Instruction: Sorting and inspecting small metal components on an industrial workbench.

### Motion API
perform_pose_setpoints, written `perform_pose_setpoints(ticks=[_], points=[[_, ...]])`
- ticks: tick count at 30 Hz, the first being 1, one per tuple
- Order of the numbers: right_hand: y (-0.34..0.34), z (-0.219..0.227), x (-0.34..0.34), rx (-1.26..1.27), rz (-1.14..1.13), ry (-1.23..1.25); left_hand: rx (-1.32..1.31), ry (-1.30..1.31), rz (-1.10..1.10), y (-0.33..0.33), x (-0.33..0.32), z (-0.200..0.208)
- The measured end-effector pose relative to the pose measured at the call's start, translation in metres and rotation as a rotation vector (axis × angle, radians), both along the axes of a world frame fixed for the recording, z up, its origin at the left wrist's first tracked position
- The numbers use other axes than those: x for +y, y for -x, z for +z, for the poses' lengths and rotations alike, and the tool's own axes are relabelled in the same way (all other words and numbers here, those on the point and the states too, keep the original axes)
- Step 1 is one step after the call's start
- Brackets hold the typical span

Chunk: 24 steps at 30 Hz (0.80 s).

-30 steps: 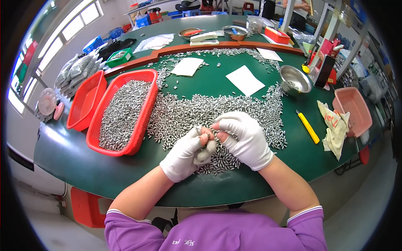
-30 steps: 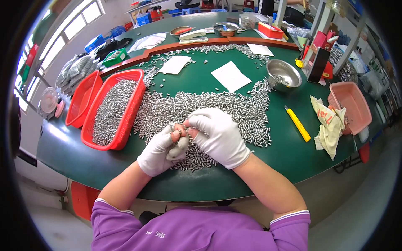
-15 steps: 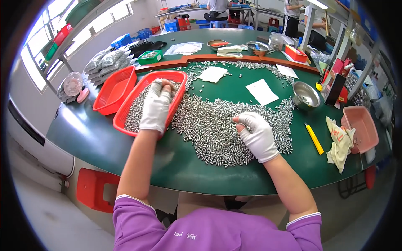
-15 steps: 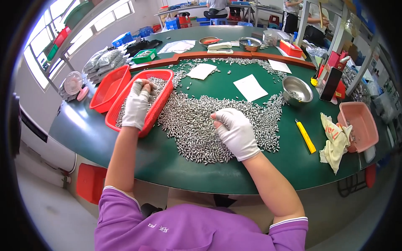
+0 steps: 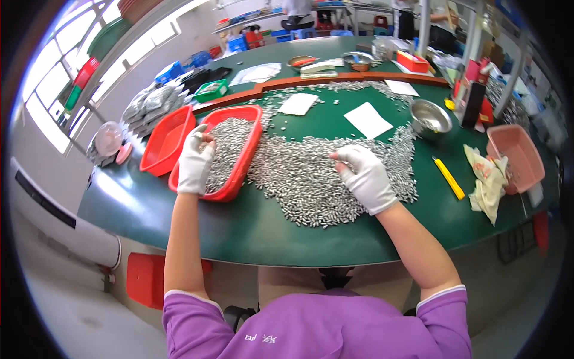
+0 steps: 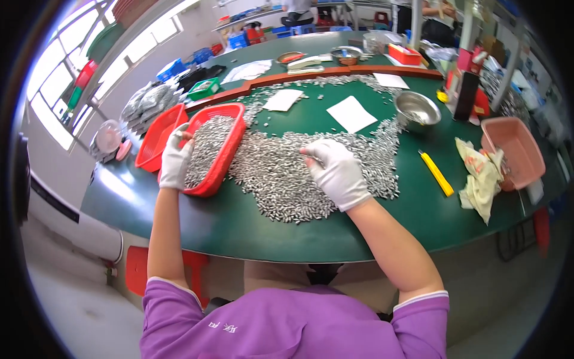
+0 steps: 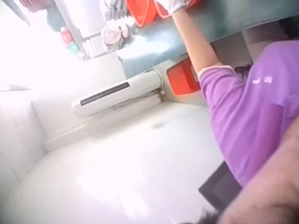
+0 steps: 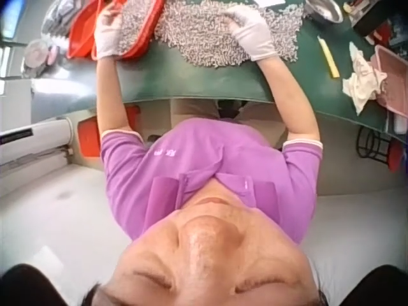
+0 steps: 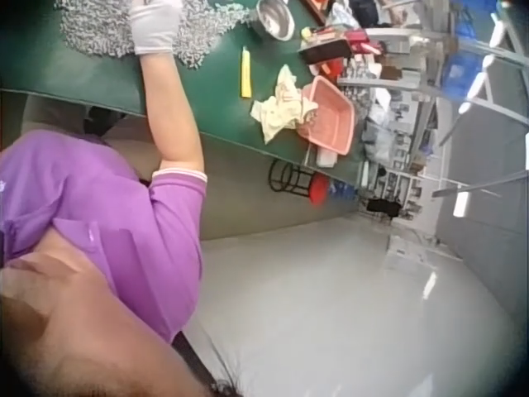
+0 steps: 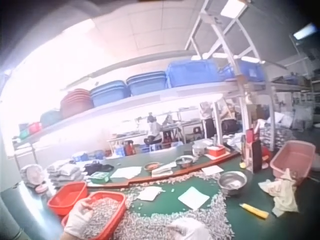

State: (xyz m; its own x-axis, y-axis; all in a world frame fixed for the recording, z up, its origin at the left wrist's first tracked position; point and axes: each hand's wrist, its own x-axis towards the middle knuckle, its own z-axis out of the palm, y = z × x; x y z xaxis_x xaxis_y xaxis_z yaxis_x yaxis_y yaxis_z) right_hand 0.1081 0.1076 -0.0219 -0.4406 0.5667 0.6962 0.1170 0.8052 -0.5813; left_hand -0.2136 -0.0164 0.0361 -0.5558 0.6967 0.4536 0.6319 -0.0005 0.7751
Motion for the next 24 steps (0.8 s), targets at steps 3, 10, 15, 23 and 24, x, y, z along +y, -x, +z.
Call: perform_pose_setpoints(ticks=[3, 10, 15, 23, 24], points=[[-0.002, 0.007, 0.002, 0.114, -0.070, -0.069, 0.000, -0.135, -0.132, -0.047, -0.004, -0.004], [-0.101, 0.054, 0.017, -0.192, -0.665, -0.098, 0.644, -0.080, -0.418, -0.167, -0.035, -0.028], [-0.198, 0.035, 0.028, -0.756, -0.928, 0.322, 0.616, 0.096, -0.609, -0.210, -0.045, -0.043], [-0.212, -0.026, 0.030, -0.502, -1.076, 0.148, 0.678, 0.224, -0.528, -0.228, -0.041, -0.053], [-0.211, -0.026, 0.029, -0.381, -1.058, 0.140, 0.681, 0.222, -0.519, -0.228, -0.043, -0.055]])
